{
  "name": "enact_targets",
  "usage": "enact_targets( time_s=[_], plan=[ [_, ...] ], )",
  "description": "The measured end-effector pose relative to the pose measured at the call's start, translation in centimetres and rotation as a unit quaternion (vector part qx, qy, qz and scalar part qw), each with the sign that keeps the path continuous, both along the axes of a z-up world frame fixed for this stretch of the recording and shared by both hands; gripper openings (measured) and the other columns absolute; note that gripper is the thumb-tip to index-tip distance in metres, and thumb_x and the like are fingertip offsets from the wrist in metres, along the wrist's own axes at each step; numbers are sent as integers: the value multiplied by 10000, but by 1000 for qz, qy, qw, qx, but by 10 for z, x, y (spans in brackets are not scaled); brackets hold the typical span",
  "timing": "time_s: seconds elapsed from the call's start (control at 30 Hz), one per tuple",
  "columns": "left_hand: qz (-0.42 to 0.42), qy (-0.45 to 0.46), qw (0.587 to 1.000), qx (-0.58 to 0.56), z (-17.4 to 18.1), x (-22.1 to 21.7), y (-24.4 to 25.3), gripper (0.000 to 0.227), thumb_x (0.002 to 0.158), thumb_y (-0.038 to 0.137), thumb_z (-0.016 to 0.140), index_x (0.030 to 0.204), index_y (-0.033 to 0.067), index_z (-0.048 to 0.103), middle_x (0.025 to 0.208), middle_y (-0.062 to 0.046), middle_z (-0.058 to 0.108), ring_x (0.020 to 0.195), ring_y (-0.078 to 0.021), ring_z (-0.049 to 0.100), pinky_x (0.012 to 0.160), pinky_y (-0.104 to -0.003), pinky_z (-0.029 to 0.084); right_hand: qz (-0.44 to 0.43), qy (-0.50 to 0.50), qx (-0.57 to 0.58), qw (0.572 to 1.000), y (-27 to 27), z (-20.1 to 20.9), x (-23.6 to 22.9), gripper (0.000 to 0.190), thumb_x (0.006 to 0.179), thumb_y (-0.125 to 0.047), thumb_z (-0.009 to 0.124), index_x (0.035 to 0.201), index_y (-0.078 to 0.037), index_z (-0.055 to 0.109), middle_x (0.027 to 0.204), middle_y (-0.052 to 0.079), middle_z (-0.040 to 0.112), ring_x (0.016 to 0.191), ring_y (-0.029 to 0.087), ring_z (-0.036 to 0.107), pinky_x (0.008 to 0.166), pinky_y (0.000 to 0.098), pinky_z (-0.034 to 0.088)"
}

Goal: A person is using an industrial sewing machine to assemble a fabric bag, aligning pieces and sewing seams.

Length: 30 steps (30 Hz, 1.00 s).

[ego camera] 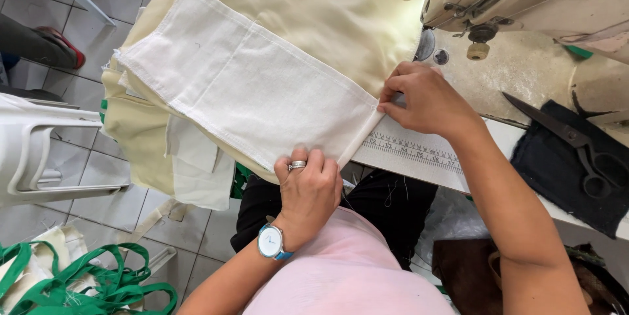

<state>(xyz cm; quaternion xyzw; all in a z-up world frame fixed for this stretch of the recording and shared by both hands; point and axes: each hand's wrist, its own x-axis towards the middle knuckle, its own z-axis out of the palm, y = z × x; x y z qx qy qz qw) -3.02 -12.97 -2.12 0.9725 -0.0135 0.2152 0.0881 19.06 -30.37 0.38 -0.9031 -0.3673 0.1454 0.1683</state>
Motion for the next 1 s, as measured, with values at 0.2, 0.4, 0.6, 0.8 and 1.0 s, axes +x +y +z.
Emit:
enact_targets(
  time_s=[0.2,0.4,0.6,0.8,1.0],
  plan=[
    [-44,33,998,26,-10,9,6,155,760,185,724,681,131,602,730,-28,470,849,-275,534,788,-459,346,-10,13,-6,1000,4,-2,-1,113,812,-280,808,811,-178,760,968,21,707,1031,257,675,930,418,505],
    [-218,98,969,64,44,50,23,227,822,171,717,1021,125,620,1011,-92,595,1006,-355,613,846,-473,411,13,17,36,999,1,2,-4,95,834,-230,794,825,-151,741,1015,55,703,1068,288,664,914,427,530],
    [-338,103,932,81,23,136,47,267,843,267,775,1060,179,647,1101,-12,611,1132,-279,580,829,-424,470,38,-6,204,978,-20,-14,-15,100,875,-188,813,942,-130,769,1091,74,738,1199,323,666,1197,572,353],
    [-312,57,943,97,13,129,31,496,622,447,862,997,187,668,1040,-47,550,1078,-347,583,797,-513,476,-8,-30,264,964,-37,-30,-28,124,867,-184,829,987,-160,812,1223,31,715,1306,244,615,1213,457,388],
    [-226,-20,970,93,-6,105,-2,111,739,161,640,805,74,660,984,-165,591,1143,-462,632,905,-690,450,6,-40,281,959,-35,-32,-25,123,861,-208,839,978,-177,817,1142,12,747,1270,247,640,1212,462,383]
  ],
)
